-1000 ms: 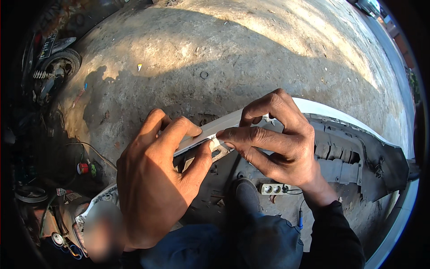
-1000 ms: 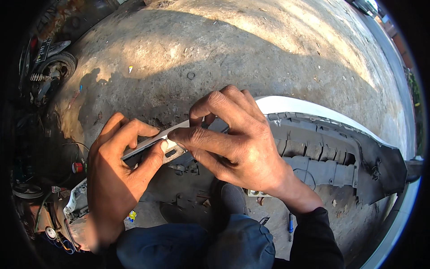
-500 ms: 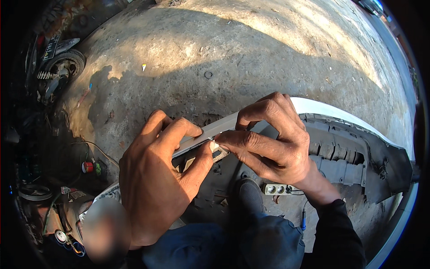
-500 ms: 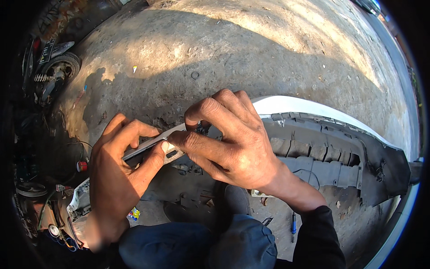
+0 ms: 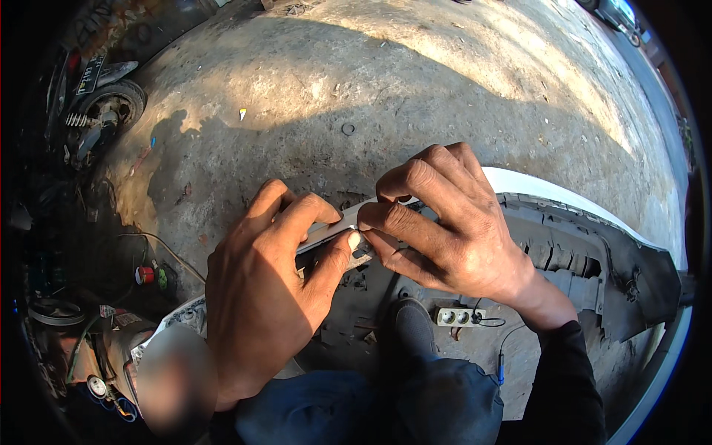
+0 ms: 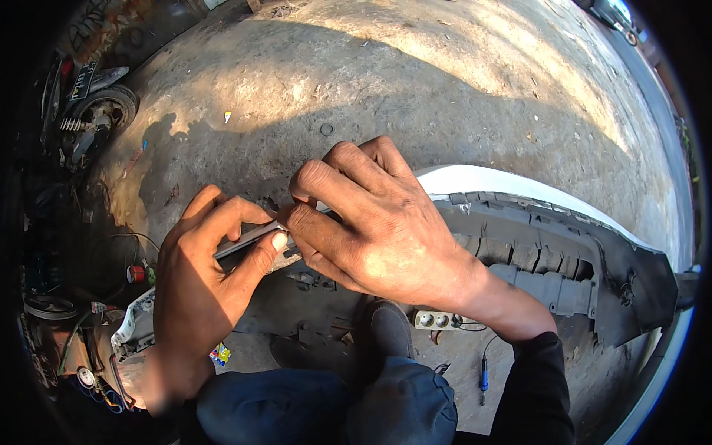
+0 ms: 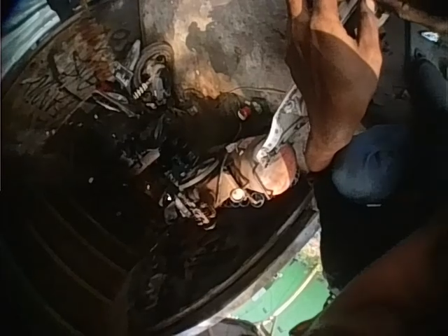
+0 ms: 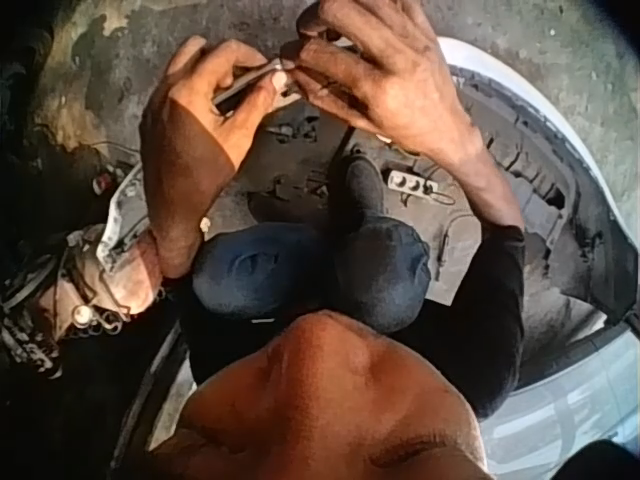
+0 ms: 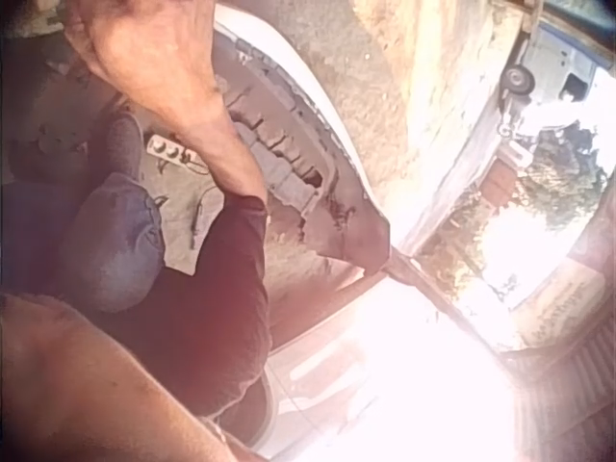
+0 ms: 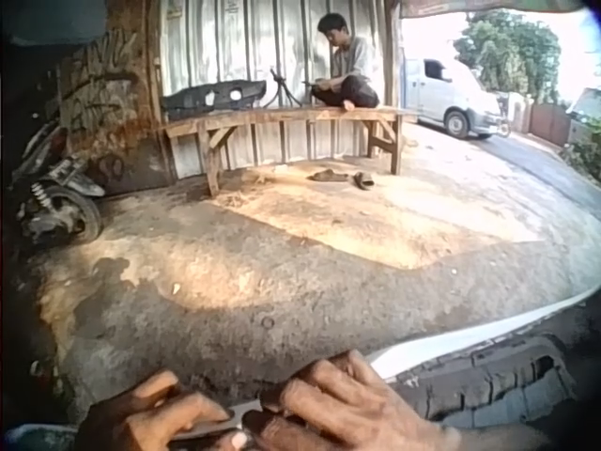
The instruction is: Repairing a detached car bumper using pliers and a soldering iron to fuse plastic parts or wire.
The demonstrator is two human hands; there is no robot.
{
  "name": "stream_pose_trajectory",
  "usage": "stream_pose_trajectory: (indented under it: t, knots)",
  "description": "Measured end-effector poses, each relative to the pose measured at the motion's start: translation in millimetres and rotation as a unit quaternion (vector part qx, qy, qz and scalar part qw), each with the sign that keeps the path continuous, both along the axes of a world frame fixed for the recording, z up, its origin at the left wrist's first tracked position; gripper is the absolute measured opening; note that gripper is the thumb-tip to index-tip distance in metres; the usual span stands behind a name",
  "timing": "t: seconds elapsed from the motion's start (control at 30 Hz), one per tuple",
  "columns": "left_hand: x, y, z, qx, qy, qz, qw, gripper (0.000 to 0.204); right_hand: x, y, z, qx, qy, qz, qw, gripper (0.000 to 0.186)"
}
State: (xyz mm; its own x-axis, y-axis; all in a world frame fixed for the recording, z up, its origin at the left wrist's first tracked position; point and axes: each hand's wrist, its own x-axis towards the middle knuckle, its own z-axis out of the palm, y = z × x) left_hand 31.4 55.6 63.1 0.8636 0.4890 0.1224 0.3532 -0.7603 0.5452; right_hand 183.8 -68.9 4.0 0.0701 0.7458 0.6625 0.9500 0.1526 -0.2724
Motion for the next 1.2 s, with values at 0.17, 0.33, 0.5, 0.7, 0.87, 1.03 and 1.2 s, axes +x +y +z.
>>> stream_pose_trajectory:
  t: [0.17, 0.33, 0.5, 0.7, 0.87, 1.03, 1.2]
  knots:
    - [-2, 2, 3, 0.006, 0.009, -0.006, 1.000, 0.015, 3, 7, 3, 0.006, -0.052, 0.026, 0.998, 0.027]
    - [-4, 2, 2, 0.013, 0.017, -0.031, 0.999, 0.012, 4, 5, -1, 0.019, -0.076, 0.023, 0.997, 0.025]
    - [-2, -1, 5, -0.011, -0.010, -0.026, 1.000, 0.011, 7, 6, -6, 0.036, -0.071, 0.023, 0.997, 0.024]
    - [-4, -1, 8, -0.018, -0.045, -0.058, 0.997, 0.009, 5, 7, -3, 0.090, -0.073, 0.019, 0.993, 0.021]
    - [-4, 4, 7, -0.038, -0.047, -0.092, 0.994, 0.008, 4, 15, -7, 0.109, -0.047, 0.019, 0.993, 0.019]
    - [1, -4, 2, -0.032, -0.044, -0.069, 0.996, 0.008, 3, 7, -12, 0.092, -0.009, 0.027, 0.995, 0.018]
    - [-7, -7, -2, 0.032, -0.036, -0.064, 0.997, 0.008, -3, 9, -16, 0.153, 0.025, 0.034, 0.987, 0.024]
